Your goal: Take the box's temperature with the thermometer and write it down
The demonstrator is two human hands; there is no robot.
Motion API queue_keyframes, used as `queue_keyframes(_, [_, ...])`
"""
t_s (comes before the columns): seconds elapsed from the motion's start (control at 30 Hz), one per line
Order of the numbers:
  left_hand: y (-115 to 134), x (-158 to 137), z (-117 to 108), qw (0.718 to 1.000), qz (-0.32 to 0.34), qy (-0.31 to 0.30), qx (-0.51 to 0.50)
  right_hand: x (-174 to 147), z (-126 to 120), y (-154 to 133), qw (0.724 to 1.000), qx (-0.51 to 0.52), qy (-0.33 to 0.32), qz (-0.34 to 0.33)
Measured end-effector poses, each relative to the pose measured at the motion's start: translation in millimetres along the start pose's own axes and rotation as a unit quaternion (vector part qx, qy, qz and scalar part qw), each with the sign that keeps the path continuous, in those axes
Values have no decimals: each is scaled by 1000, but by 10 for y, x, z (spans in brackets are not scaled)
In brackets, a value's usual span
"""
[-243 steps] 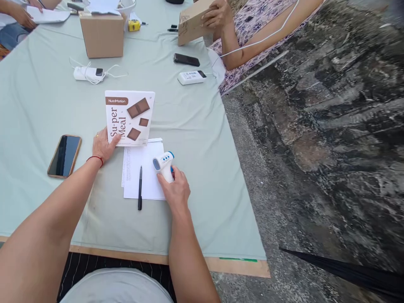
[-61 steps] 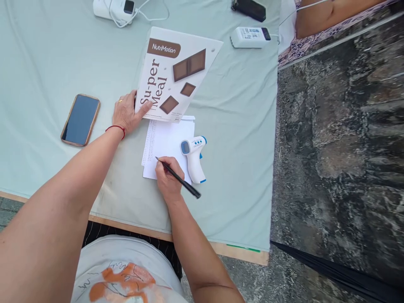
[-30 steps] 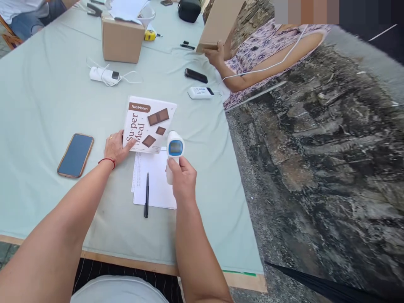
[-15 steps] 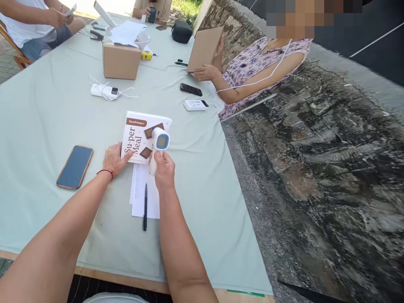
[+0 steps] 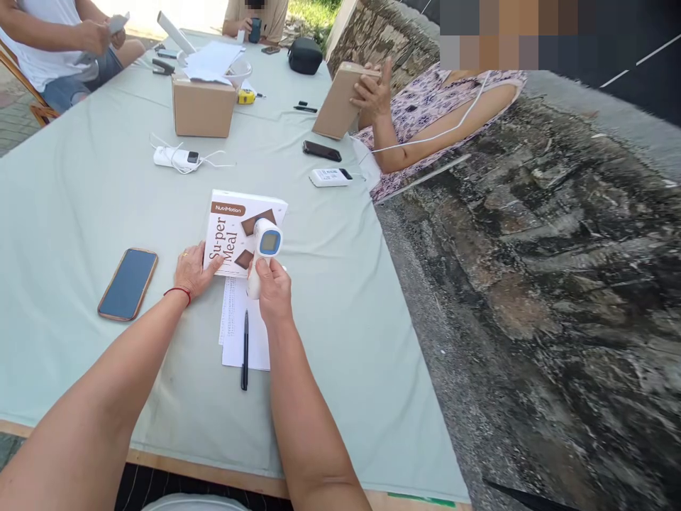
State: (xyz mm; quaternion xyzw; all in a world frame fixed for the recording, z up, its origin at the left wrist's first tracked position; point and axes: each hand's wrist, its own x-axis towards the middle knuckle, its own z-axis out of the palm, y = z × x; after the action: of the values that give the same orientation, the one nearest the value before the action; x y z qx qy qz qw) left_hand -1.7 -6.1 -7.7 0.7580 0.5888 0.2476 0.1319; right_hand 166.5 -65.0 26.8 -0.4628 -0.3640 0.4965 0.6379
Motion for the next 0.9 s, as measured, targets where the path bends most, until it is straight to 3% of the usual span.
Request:
queue_keyframes(0.27, [4, 4, 5, 1000, 0, 2, 8, -23, 29, -33, 999, 33, 10, 21])
queue_keyframes(0.53, [15, 12, -2, 1000, -1, -1, 15, -145, 17, -369, 992, 71, -70, 73])
queue_keyframes(0.7, [28, 26, -8, 1000, -9, -6, 20, -489, -181, -480, 992, 64, -55, 94])
queue_keyframes(0.9, [32, 43, 4, 1000, -7, -4, 20, -937, -542, -171, 991, 25, 19, 132])
